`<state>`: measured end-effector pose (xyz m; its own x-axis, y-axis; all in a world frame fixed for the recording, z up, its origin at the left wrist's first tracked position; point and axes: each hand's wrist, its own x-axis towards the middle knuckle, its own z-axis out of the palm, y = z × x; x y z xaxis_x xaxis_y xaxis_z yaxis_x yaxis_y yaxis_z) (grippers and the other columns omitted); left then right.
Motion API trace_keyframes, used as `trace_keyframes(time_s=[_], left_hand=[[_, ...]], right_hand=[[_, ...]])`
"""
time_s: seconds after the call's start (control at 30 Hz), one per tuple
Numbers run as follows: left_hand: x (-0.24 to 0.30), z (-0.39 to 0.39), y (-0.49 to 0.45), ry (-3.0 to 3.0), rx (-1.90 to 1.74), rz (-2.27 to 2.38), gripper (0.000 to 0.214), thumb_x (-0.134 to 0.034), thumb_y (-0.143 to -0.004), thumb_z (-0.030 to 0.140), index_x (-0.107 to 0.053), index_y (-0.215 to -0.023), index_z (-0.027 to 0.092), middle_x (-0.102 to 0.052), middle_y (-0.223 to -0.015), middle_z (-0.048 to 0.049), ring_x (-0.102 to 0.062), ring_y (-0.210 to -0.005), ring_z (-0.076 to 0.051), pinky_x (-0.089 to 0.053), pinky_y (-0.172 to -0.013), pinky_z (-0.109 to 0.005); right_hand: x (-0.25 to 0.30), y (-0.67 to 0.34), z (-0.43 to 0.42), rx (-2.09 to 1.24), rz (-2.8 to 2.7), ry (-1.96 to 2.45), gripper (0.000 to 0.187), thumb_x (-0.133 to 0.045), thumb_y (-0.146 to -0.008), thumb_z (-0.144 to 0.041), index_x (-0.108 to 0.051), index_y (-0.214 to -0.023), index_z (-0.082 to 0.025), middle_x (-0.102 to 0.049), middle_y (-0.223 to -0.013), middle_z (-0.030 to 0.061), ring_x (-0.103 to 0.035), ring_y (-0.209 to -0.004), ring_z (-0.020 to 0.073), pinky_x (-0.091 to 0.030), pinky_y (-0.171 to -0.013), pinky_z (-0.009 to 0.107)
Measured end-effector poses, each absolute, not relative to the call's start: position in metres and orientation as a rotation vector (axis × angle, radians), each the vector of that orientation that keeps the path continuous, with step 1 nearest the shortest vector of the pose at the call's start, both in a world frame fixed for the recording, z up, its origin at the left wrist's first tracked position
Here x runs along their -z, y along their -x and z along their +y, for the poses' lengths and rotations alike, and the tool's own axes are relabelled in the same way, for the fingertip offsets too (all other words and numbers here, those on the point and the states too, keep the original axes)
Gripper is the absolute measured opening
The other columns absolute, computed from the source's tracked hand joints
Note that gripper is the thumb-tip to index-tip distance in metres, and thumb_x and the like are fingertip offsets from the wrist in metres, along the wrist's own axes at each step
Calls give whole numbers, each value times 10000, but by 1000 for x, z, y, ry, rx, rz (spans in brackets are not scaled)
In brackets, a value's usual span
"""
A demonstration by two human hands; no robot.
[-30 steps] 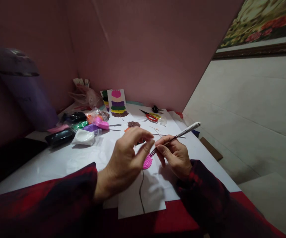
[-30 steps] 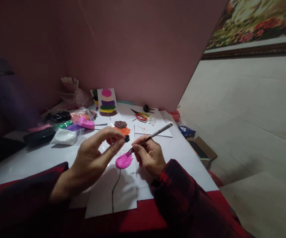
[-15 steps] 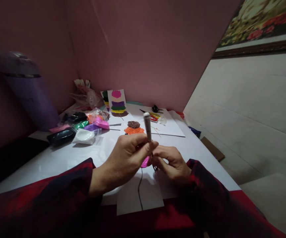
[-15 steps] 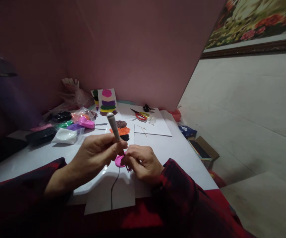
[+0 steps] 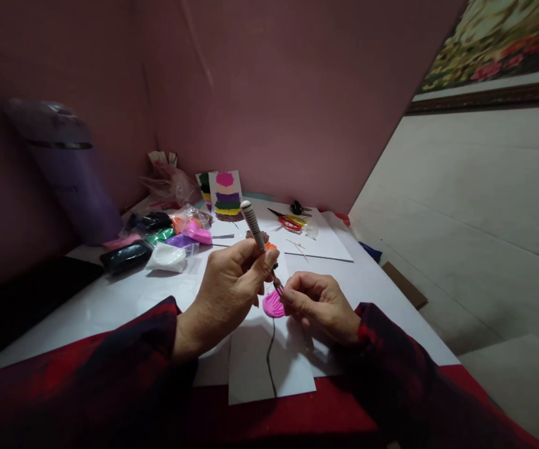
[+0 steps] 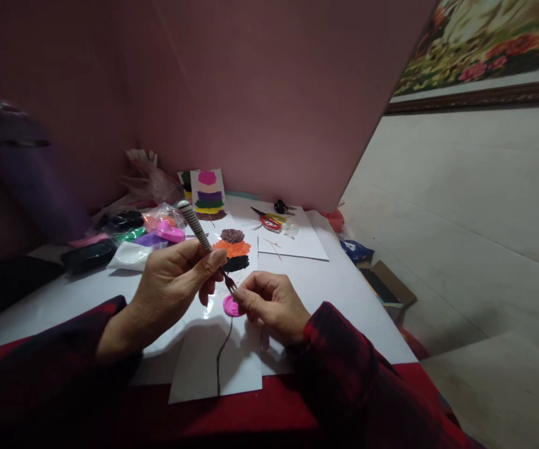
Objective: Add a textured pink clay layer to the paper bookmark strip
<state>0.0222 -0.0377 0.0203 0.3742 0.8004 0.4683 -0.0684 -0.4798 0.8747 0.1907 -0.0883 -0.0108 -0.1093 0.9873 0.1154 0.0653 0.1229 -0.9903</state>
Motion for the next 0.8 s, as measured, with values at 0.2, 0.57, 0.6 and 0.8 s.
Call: trace_keyframes(time_s=[0.2,0.57,0.6,0.8], left_hand=[[-14,-36,-23,-1785,-1277,710,286,-578,-889,334,-547,-677,145,-571,-558,22,-499,-391,-54,-410,-349,-153],[-37,-14,-7,-1595,-1353,921,227,-602,-845,256,-551,-655,143,-569,-528,19,-491,-357,-65,-407,-314,-165],[-36,-14,-6,-1611,-1358,923,227,-602,-846,258,-553,-654,146,-569,-530,20,-491,-359,-64,-408,-317,-165],[-22,-17,-2,-1726,-1301,913,239,-598,-859,287,-557,-667,152,-568,-534,26,-479,-364,-58,-395,-326,-160]], right_hand=[[12,-192,-87,-1163,-1380,1164,359,-755,-721,-463,-581,-692,-150,-562,-560,-30,-453,-389,52,-348,-335,166],[17,-193,-86,-651,-1727,1221,131,-672,-809,-257,-681,-734,-149,-655,-709,41,-562,-611,130,-454,-552,266],[18,-192,-86,-590,-1772,1218,105,-661,-815,-226,-686,-746,-151,-660,-729,47,-567,-627,137,-447,-555,270],[17,-191,-85,-457,-1969,1044,168,-563,-863,-130,-716,-926,-159,-657,-818,70,-606,-738,155,-491,-649,292]])
